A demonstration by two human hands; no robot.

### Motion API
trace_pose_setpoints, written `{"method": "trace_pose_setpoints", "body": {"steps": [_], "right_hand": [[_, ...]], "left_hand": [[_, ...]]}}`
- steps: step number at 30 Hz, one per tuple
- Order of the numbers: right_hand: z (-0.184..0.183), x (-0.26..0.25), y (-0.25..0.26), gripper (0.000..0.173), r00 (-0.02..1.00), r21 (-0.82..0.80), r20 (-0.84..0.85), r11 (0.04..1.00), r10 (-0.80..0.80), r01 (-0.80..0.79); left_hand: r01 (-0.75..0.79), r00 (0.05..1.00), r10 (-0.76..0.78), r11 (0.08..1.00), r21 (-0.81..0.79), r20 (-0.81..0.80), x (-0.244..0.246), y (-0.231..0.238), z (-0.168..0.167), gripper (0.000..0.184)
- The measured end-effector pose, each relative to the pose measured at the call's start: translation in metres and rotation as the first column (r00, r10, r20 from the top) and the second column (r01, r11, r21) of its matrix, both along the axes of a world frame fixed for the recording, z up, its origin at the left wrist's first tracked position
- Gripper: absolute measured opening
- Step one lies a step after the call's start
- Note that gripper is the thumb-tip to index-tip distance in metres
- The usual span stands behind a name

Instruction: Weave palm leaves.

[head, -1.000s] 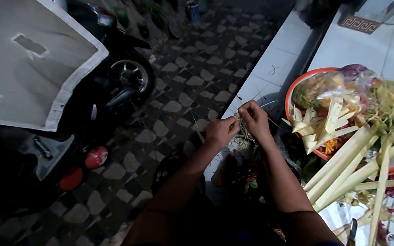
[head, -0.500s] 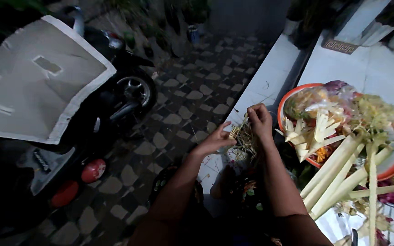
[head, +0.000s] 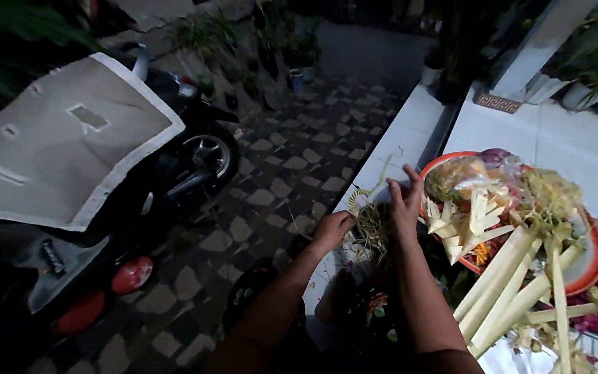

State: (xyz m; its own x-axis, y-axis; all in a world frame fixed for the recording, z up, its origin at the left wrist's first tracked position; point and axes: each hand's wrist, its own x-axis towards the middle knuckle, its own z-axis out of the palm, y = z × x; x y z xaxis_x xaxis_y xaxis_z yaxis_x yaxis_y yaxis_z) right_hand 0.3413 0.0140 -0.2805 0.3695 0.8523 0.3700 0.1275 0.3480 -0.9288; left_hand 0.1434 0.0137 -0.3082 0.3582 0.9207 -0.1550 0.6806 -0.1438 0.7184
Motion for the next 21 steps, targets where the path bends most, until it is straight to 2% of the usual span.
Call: {"method": "trace_pose_setpoints", "body": {"steps": [2, 4, 6, 9, 15, 21], "right_hand": [[0.0, 0.002, 0.0, 0.055, 0.993, 0.077, -0.014, 0.99, -0.117, 0.118], [0.001, 0.002, -0.003, 0.041, 0.988, 0.089, -0.013, 0.984, -0.154, 0.155], [0.002, 0.001, -0.005, 0.033, 0.998, -0.055, 0.034, 0.997, -0.049, 0.051], [0.001, -0.005, -0.002, 0.037, 0.993, -0.246, 0.054, 0.966, 0.1, -0.084], [-0.003, -0.006, 0.001, 0.02, 0.991, -0.232, -0.049, 0.964, 0.121, -0.129], [-0.002, -0.014, -0.006, 0.018, 0.98, -0.241, -0.054, 0.95, 0.189, -0.197]], "left_hand": [[-0.073, 0.997, 0.072, 0.997, 0.041, 0.024, -0.001, 0.003, 0.003, 0.033], [-0.114, 0.993, 0.111, 0.989, 0.095, 0.038, 0.0, 0.004, 0.004, 0.033], [-0.106, 0.994, 0.101, 0.982, 0.159, 0.039, 0.003, 0.002, 0.001, 0.032], [-0.042, 0.999, 0.042, 0.983, 0.181, 0.005, 0.006, -0.003, 0.0, 0.03], [0.012, 0.999, -0.002, 0.979, 0.205, -0.044, 0.008, -0.008, 0.004, 0.028], [-0.037, 0.999, 0.041, 0.976, 0.214, -0.013, 0.004, -0.008, 0.007, 0.026]]}}
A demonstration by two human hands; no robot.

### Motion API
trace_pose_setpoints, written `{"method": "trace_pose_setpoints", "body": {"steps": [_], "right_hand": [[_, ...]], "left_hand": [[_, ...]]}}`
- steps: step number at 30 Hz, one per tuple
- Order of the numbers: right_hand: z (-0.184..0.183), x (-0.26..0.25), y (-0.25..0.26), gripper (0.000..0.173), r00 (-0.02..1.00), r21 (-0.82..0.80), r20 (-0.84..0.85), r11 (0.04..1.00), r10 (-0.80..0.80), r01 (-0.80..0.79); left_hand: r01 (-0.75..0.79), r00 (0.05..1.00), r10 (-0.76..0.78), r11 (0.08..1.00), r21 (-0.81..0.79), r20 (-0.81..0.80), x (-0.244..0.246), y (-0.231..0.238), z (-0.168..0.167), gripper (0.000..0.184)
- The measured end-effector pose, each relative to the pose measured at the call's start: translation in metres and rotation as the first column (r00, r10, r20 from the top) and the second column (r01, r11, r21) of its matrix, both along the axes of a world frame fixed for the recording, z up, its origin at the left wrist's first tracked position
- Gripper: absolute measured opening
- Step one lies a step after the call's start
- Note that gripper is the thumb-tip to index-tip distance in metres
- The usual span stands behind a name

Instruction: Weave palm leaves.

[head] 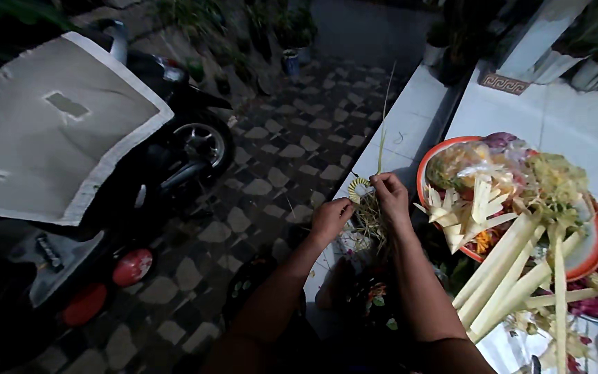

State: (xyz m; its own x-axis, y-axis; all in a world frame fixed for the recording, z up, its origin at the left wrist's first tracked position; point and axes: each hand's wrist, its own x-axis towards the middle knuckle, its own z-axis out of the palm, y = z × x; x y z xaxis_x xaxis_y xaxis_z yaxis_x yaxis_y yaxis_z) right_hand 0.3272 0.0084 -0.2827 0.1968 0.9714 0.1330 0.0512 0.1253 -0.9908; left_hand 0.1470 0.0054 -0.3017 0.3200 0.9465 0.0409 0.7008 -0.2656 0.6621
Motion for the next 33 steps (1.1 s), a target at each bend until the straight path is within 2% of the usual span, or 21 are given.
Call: {"method": "trace_pose_setpoints", "body": {"steps": [9, 10, 13, 15, 17, 19, 21, 23, 25, 27, 30, 32, 33], "right_hand": [[-0.002, -0.003, 0.003, 0.019, 0.998, -0.011, 0.044, 0.999, 0.034, -0.034], [-0.002, -0.004, 0.004, 0.026, 0.995, -0.017, 0.051, 0.996, 0.085, -0.084], [-0.002, -0.01, 0.0, 0.059, 0.941, -0.085, 0.101, 0.945, 0.322, -0.315], [-0.011, -0.016, -0.003, 0.067, 0.878, -0.119, 0.122, 0.885, 0.463, -0.451], [-0.019, -0.027, -0.003, 0.055, 0.832, -0.092, 0.204, 0.856, 0.516, -0.509], [-0.023, -0.038, -0.007, 0.033, 0.808, -0.021, 0.322, 0.857, 0.494, -0.516], [-0.018, -0.047, -0.019, 0.023, 0.823, 0.081, 0.337, 0.857, 0.457, -0.509], [-0.001, -0.047, -0.039, 0.019, 0.874, 0.189, 0.29, 0.871, 0.391, -0.453], [0.025, -0.034, -0.062, 0.015, 0.925, 0.269, 0.2, 0.889, 0.323, -0.369], [0.061, -0.009, -0.083, 0.015, 0.958, 0.34, 0.045, 0.898, 0.282, -0.28], [0.129, 0.049, -0.116, 0.021, 0.972, 0.499, -0.132, 0.86, 0.196, -0.105], [0.183, 0.099, -0.142, 0.024, 0.993, 0.589, -0.107, 0.808, 0.046, 0.026], [0.211, 0.127, -0.156, 0.024, 0.995, 0.625, -0.042, 0.775, -0.092, 0.098]], "left_hand": [[-0.023, 1.0, 0.022, 1.0, 0.004, 0.021, -0.002, 0.003, 0.003, 0.025], [-0.038, 0.999, 0.038, 0.999, 0.009, 0.036, -0.004, 0.004, 0.004, 0.026], [-0.112, 0.992, 0.108, 0.991, 0.073, 0.06, -0.017, 0.005, 0.013, 0.029], [-0.133, 0.991, 0.129, 0.981, 0.139, 0.041, -0.027, 0.0, 0.025, 0.034], [-0.126, 0.991, 0.113, 0.967, 0.221, 0.072, -0.035, -0.006, 0.039, 0.036], [-0.11, 0.989, 0.078, 0.958, 0.265, 0.129, -0.034, -0.021, 0.052, 0.035], [-0.099, 0.973, 0.031, 0.951, 0.291, 0.229, -0.033, -0.037, 0.056, 0.035], [-0.048, 0.94, -0.049, 0.96, 0.275, 0.337, -0.032, -0.05, 0.052, 0.044], [0.026, 0.926, -0.1, 0.978, 0.205, 0.363, -0.026, -0.068, 0.05, 0.056], [0.075, 0.927, -0.109, 0.991, 0.107, 0.36, -0.019, -0.089, 0.048, 0.046], [0.261, 0.88, -0.245, 0.965, 0.017, 0.407, -0.011, -0.114, 0.042, 0.032], [0.338, 0.851, -0.302, 0.941, -0.009, 0.43, -0.004, -0.132, 0.046, 0.032], [0.377, 0.828, -0.333, 0.926, -0.009, 0.45, 0.001, -0.14, 0.05, 0.032]]}}
